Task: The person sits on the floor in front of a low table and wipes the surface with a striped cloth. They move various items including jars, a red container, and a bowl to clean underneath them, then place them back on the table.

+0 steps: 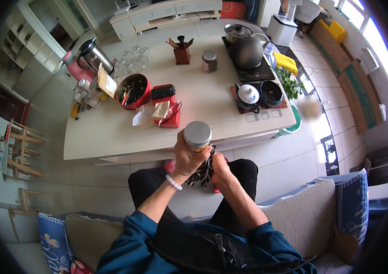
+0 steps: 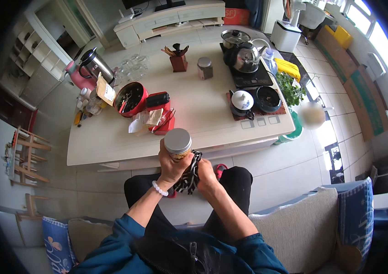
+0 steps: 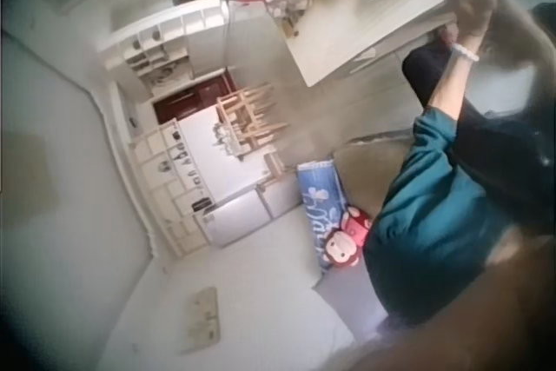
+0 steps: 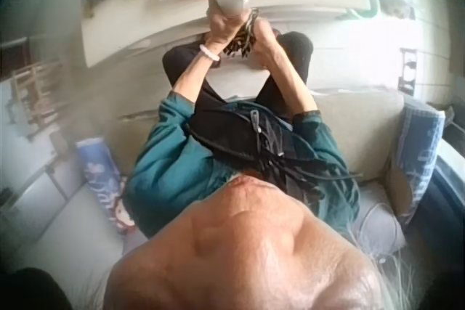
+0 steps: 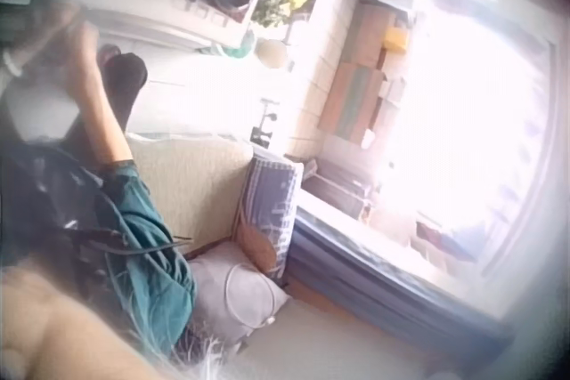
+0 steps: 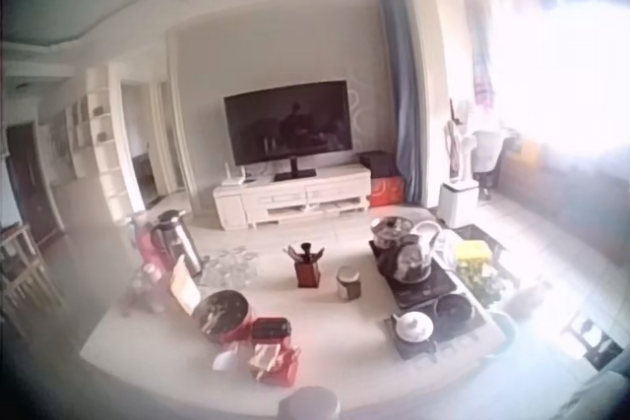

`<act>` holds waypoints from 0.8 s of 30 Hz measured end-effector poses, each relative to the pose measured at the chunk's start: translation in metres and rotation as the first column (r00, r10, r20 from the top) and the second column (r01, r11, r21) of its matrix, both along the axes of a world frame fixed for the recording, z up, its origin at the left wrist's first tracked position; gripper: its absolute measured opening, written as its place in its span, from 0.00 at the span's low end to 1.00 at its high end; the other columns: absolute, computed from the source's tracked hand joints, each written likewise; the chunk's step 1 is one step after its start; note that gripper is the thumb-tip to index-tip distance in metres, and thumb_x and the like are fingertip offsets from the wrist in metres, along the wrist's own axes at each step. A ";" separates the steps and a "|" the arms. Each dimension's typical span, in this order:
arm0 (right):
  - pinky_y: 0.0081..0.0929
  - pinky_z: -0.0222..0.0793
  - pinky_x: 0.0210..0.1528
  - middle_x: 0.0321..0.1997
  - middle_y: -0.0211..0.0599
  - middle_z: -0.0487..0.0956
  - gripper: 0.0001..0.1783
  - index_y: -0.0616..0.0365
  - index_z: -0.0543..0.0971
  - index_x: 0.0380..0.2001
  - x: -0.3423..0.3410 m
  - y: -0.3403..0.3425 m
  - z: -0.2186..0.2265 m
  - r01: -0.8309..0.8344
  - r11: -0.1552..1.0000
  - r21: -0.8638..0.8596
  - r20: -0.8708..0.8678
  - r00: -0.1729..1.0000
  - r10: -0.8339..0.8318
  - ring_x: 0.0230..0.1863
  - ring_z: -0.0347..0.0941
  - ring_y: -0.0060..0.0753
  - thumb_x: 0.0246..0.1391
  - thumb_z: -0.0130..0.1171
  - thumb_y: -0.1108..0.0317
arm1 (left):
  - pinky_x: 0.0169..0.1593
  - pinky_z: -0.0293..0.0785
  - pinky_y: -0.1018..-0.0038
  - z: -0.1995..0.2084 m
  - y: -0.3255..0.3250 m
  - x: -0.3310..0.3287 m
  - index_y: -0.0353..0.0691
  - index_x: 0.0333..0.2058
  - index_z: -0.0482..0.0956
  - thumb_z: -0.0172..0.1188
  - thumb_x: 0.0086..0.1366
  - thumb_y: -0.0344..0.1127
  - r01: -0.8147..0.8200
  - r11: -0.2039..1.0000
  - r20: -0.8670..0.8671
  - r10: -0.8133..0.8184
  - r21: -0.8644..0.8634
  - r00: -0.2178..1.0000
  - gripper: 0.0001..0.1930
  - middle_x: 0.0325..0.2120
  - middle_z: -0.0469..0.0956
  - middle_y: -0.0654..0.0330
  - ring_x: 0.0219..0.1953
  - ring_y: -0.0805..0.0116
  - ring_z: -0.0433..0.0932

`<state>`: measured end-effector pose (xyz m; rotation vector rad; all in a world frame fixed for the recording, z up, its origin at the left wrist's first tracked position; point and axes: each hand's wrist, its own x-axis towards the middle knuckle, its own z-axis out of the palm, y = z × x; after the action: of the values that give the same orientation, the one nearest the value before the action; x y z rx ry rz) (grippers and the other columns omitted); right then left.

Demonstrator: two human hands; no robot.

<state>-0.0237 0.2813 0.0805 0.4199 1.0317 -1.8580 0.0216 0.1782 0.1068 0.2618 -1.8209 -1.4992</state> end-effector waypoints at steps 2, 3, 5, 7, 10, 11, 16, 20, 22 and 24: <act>0.28 0.77 0.35 0.35 0.40 0.80 0.15 0.70 0.75 0.40 -0.024 -0.001 -0.010 -0.026 1.000 -0.004 -0.137 0.990 0.025 0.32 0.79 0.32 0.62 0.41 0.70 | 0.43 0.75 0.72 -0.003 -0.009 -0.027 0.34 0.47 0.66 0.72 0.47 0.35 -0.006 0.999 0.007 0.006 -0.041 1.000 0.30 0.37 0.76 0.56 0.37 0.68 0.77; 0.26 0.76 0.35 0.36 0.40 0.80 0.15 0.70 0.75 0.41 -0.038 -0.003 -0.013 -0.037 0.999 0.007 -0.194 0.980 0.037 0.32 0.79 0.30 0.60 0.41 0.73 | 0.43 0.74 0.72 -0.005 -0.015 -0.043 0.34 0.46 0.67 0.71 0.47 0.34 -0.023 1.000 0.017 0.023 0.014 1.000 0.29 0.36 0.76 0.56 0.37 0.68 0.77; 0.22 0.74 0.34 0.33 0.36 0.80 0.13 0.68 0.77 0.39 -0.065 -0.011 -0.024 0.106 0.994 -0.016 -0.381 0.919 -0.104 0.31 0.77 0.24 0.58 0.43 0.75 | 0.41 0.74 0.72 -0.010 -0.028 -0.077 0.35 0.41 0.68 0.71 0.47 0.35 0.000 0.996 0.011 -0.001 0.092 1.000 0.25 0.34 0.76 0.57 0.35 0.69 0.76; 0.20 0.72 0.32 0.29 0.33 0.79 0.10 0.67 0.77 0.37 -0.095 -0.019 -0.035 0.203 0.978 0.048 -0.542 0.828 -0.145 0.29 0.75 0.20 0.56 0.48 0.75 | 0.40 0.73 0.72 -0.019 -0.057 -0.110 0.35 0.36 0.70 0.72 0.47 0.40 -0.074 0.992 0.043 0.079 -0.105 0.996 0.23 0.32 0.76 0.57 0.34 0.67 0.76; 0.19 0.69 0.27 0.26 0.30 0.76 0.08 0.68 0.76 0.33 -0.138 -0.019 -0.056 0.326 0.942 0.084 -0.703 0.689 -0.175 0.25 0.71 0.18 0.53 0.50 0.74 | 0.40 0.74 0.67 -0.012 -0.079 -0.167 0.34 0.35 0.73 0.73 0.46 0.46 -0.132 0.968 0.084 0.153 -0.216 0.985 0.26 0.32 0.77 0.54 0.33 0.61 0.77; 0.19 0.69 0.27 0.26 0.31 0.77 0.08 0.68 0.76 0.33 -0.143 -0.023 -0.058 0.276 0.956 0.103 -0.655 0.742 -0.144 0.25 0.71 0.18 0.54 0.51 0.74 | 0.40 0.74 0.65 -0.021 -0.095 -0.185 0.34 0.36 0.73 0.74 0.45 0.46 -0.179 0.961 0.112 0.206 -0.209 0.972 0.26 0.32 0.77 0.53 0.34 0.59 0.78; 0.18 0.65 0.28 0.26 0.28 0.75 0.07 0.68 0.74 0.32 -0.158 -0.036 -0.093 0.124 0.986 0.109 -0.585 0.810 -0.037 0.27 0.68 0.16 0.55 0.53 0.72 | 0.47 0.74 0.64 -0.059 -0.164 -0.271 0.34 0.41 0.74 0.75 0.42 0.37 -0.200 0.973 0.247 0.223 -0.118 0.943 0.28 0.37 0.79 0.49 0.40 0.54 0.79; 0.21 0.73 0.37 0.34 0.34 0.79 0.13 0.70 0.75 0.41 -0.158 -0.031 -0.103 0.010 0.987 0.161 -0.552 0.830 0.082 0.34 0.76 0.23 0.56 0.52 0.72 | 0.49 0.74 0.65 -0.096 -0.198 -0.312 0.32 0.45 0.71 0.74 0.41 0.32 -0.225 0.970 0.282 0.242 -0.091 0.928 0.30 0.40 0.79 0.48 0.43 0.54 0.79; 0.21 0.73 0.38 0.34 0.34 0.79 0.13 0.70 0.75 0.42 -0.159 -0.028 -0.102 -0.032 0.975 0.221 -0.538 0.830 0.149 0.34 0.75 0.23 0.56 0.52 0.71 | 0.50 0.73 0.65 -0.111 -0.210 -0.328 0.31 0.46 0.70 0.74 0.41 0.31 -0.200 0.978 0.234 0.207 -0.055 0.950 0.32 0.41 0.78 0.48 0.44 0.54 0.78; 0.22 0.73 0.39 0.35 0.35 0.79 0.13 0.70 0.74 0.42 -0.162 -0.027 -0.100 -0.031 0.979 0.200 -0.525 0.841 0.134 0.35 0.75 0.23 0.57 0.52 0.71 | 0.50 0.73 0.68 -0.111 -0.212 -0.346 0.30 0.47 0.69 0.72 0.42 0.29 -0.145 0.989 0.228 0.141 0.003 0.963 0.31 0.41 0.78 0.49 0.45 0.58 0.78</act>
<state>-0.1862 0.2544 -0.0192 -0.0587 1.5819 -1.8475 -0.3240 -0.0335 -0.0043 0.5841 -1.9204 -1.4332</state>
